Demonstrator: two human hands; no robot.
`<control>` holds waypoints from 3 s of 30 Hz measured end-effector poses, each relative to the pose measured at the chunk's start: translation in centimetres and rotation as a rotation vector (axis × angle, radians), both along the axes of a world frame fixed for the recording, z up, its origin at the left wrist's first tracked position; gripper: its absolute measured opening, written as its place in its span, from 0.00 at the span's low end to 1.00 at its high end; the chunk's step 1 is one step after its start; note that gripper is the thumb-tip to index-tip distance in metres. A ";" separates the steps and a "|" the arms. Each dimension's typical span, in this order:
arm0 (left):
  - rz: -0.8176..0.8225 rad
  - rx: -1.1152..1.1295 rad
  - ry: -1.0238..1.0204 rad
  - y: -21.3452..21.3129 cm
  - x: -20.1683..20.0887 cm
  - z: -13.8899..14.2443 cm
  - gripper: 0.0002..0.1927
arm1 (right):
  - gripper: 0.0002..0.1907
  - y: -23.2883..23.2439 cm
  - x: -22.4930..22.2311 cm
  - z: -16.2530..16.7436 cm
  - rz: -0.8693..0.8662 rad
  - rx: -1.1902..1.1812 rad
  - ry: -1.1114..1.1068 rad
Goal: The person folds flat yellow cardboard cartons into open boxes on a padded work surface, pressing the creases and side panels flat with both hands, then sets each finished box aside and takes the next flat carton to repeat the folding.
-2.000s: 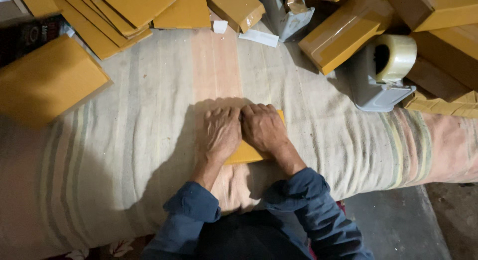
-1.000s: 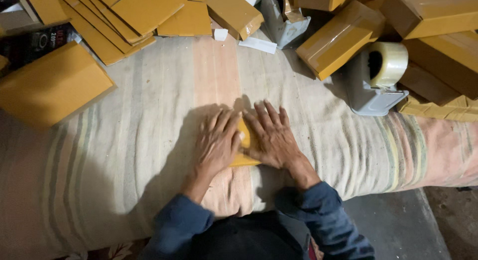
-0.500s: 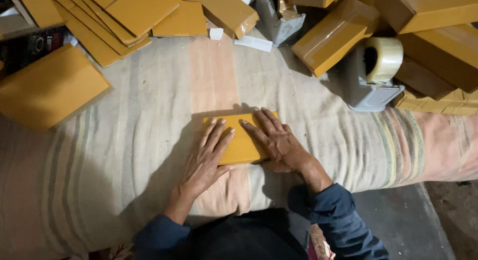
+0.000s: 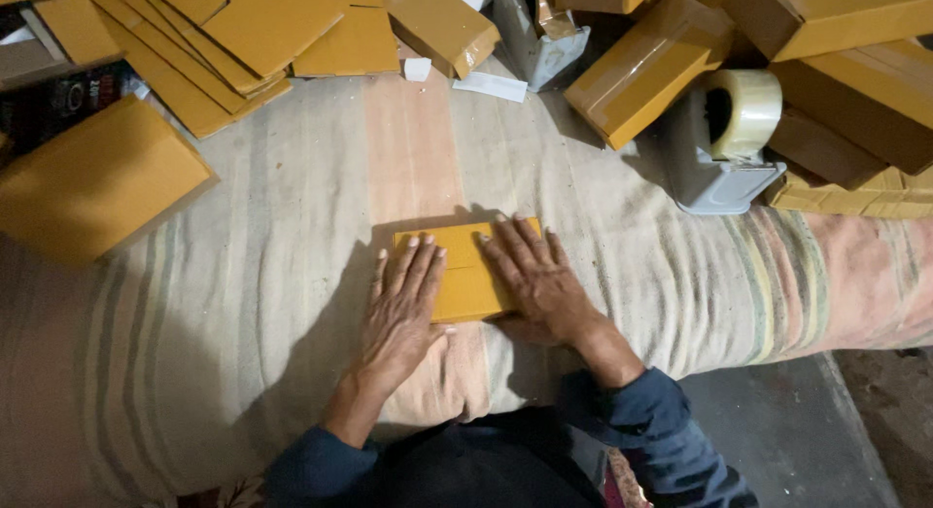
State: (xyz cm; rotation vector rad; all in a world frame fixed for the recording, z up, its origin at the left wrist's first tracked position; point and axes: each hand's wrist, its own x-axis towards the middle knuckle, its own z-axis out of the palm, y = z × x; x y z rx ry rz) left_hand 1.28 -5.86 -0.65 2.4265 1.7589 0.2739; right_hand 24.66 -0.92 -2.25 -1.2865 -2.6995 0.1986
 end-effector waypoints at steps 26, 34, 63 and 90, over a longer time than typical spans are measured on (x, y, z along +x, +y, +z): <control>-0.038 0.068 -0.063 -0.9 0.4 0.2 0.50 | 0.64 -0.4 -2.7 0.3 -0.059 0.172 -0.044; -0.118 0.149 -0.048 -0.8 0.1 -0.6 0.48 | 0.69 -0.2 -3.5 1.0 0.043 0.143 -0.133; 0.099 0.116 -0.070 0.7 1.8 -1.7 0.39 | 0.39 -1.2 -3.9 -0.7 -0.245 0.186 -0.105; 0.334 0.039 -0.050 2.5 -0.7 -3.3 0.35 | 0.36 0.1 -2.5 -0.9 -0.412 0.172 -0.026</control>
